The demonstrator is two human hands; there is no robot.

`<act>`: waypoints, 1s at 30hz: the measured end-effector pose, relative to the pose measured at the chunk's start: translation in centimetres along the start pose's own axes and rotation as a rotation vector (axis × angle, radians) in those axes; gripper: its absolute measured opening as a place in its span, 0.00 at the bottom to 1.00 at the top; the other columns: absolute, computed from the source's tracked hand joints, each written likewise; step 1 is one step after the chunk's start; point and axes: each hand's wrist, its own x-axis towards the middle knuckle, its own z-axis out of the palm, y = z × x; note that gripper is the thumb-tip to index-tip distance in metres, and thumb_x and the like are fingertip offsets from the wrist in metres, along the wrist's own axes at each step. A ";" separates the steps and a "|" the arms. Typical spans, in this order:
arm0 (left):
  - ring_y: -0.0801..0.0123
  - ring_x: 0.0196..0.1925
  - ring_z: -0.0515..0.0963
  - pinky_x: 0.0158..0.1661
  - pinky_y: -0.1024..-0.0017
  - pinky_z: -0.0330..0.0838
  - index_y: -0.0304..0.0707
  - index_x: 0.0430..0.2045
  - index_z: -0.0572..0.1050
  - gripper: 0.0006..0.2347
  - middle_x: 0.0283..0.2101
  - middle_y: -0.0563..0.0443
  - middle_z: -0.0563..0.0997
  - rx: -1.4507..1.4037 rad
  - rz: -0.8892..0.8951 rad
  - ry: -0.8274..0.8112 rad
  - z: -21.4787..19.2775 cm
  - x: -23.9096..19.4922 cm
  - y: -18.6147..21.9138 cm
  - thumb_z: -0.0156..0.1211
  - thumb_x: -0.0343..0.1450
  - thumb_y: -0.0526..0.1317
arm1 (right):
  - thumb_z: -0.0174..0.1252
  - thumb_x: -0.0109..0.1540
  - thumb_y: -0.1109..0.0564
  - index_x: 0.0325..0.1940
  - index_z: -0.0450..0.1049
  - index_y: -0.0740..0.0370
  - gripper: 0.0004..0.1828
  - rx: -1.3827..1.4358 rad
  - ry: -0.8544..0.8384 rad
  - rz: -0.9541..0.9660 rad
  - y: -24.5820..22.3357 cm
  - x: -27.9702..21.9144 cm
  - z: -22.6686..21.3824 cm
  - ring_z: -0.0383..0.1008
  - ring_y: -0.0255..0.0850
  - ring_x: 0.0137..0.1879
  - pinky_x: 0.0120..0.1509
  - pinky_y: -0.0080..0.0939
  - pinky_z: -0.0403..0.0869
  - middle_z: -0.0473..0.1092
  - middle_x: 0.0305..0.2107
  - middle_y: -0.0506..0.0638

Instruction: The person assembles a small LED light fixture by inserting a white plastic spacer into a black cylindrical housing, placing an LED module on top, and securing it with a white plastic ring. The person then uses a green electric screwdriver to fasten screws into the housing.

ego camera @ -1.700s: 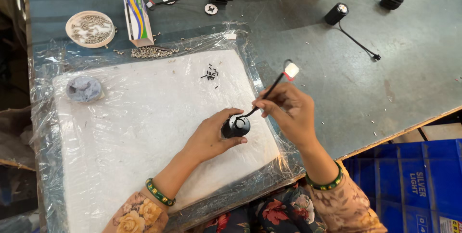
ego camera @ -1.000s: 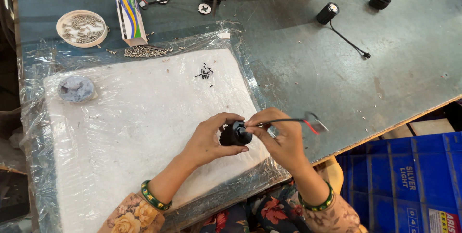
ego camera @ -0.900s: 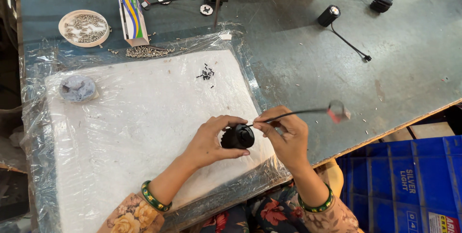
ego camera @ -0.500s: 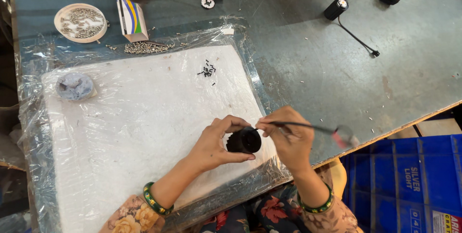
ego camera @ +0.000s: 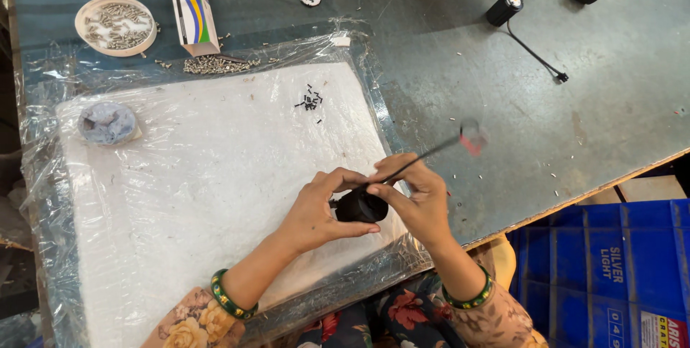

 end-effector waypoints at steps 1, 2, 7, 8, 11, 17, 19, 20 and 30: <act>0.58 0.56 0.84 0.59 0.63 0.75 0.39 0.50 0.75 0.30 0.50 0.47 0.84 -0.040 0.012 -0.007 0.0 0.0 -0.1 0.80 0.56 0.50 | 0.67 0.61 0.61 0.47 0.79 0.65 0.11 0.049 0.016 0.015 -0.1 -0.1 -0.2 0.75 0.40 0.55 0.56 0.37 0.74 0.75 0.45 0.51; 0.59 0.57 0.84 0.60 0.63 0.74 0.38 0.50 0.75 0.30 0.51 0.47 0.84 -0.080 0.025 -0.015 0.0 0.1 -0.1 0.80 0.56 0.50 | 0.65 0.62 0.58 0.52 0.77 0.65 0.15 0.096 0.033 0.031 -0.2 -0.3 -0.7 0.74 0.38 0.56 0.56 0.35 0.73 0.74 0.48 0.51; 0.62 0.52 0.84 0.56 0.65 0.76 0.40 0.49 0.77 0.30 0.48 0.48 0.85 -0.051 -0.037 -0.035 0.1 0.3 0.4 0.80 0.55 0.49 | 0.61 0.68 0.51 0.61 0.74 0.68 0.22 0.119 0.089 0.069 -1.0 -0.5 -3.3 0.73 0.35 0.54 0.57 0.34 0.72 0.74 0.49 0.51; 0.62 0.52 0.83 0.56 0.65 0.75 0.40 0.49 0.77 0.30 0.48 0.48 0.84 -0.034 -0.031 -0.045 0.1 0.2 0.5 0.80 0.55 0.48 | 0.61 0.67 0.52 0.60 0.74 0.68 0.21 0.092 0.081 0.069 -0.9 -0.6 -3.4 0.73 0.35 0.54 0.57 0.33 0.72 0.74 0.48 0.51; 0.64 0.52 0.83 0.54 0.68 0.74 0.39 0.50 0.78 0.30 0.48 0.50 0.85 -0.043 -0.024 -0.084 0.1 0.0 0.5 0.80 0.55 0.48 | 0.62 0.68 0.56 0.50 0.77 0.68 0.12 0.032 0.085 0.079 -0.3 -1.0 -2.8 0.76 0.36 0.50 0.57 0.34 0.74 0.76 0.43 0.51; 0.67 0.54 0.81 0.57 0.68 0.74 0.31 0.55 0.77 0.29 0.53 0.48 0.80 -0.528 -0.054 -0.215 0.0 -0.2 -0.3 0.78 0.61 0.45 | 0.61 0.67 0.60 0.43 0.77 0.69 0.07 0.166 0.045 0.107 -0.6 -1.1 -1.9 0.75 0.35 0.49 0.56 0.36 0.74 0.75 0.42 0.51; 0.66 0.56 0.79 0.59 0.67 0.73 0.29 0.56 0.76 0.27 0.56 0.46 0.77 -0.661 -0.058 -0.282 0.0 -0.2 -0.6 0.75 0.65 0.45 | 0.62 0.68 0.59 0.43 0.77 0.69 0.08 0.130 0.007 0.083 -0.8 -1.2 -2.2 0.75 0.36 0.51 0.57 0.37 0.74 0.75 0.42 0.52; 0.64 0.57 0.79 0.60 0.66 0.73 0.27 0.58 0.75 0.27 0.57 0.44 0.77 -0.707 -0.053 -0.313 0.0 -0.1 -0.8 0.74 0.67 0.45 | 0.62 0.69 0.58 0.44 0.77 0.68 0.08 0.107 -0.016 0.059 -0.8 -1.2 -2.3 0.75 0.37 0.51 0.58 0.38 0.74 0.74 0.43 0.52; 0.50 0.57 0.80 0.56 0.57 0.77 0.32 0.69 0.56 0.29 0.57 0.31 0.75 -1.409 -0.161 -0.211 -1.4 0.7 0.0 0.55 0.76 0.49 | 0.46 0.71 0.41 0.64 0.69 0.69 0.30 0.388 -0.181 0.621 0.5 -4.8 1.8 0.78 0.38 0.39 0.49 0.35 0.77 0.80 0.42 0.57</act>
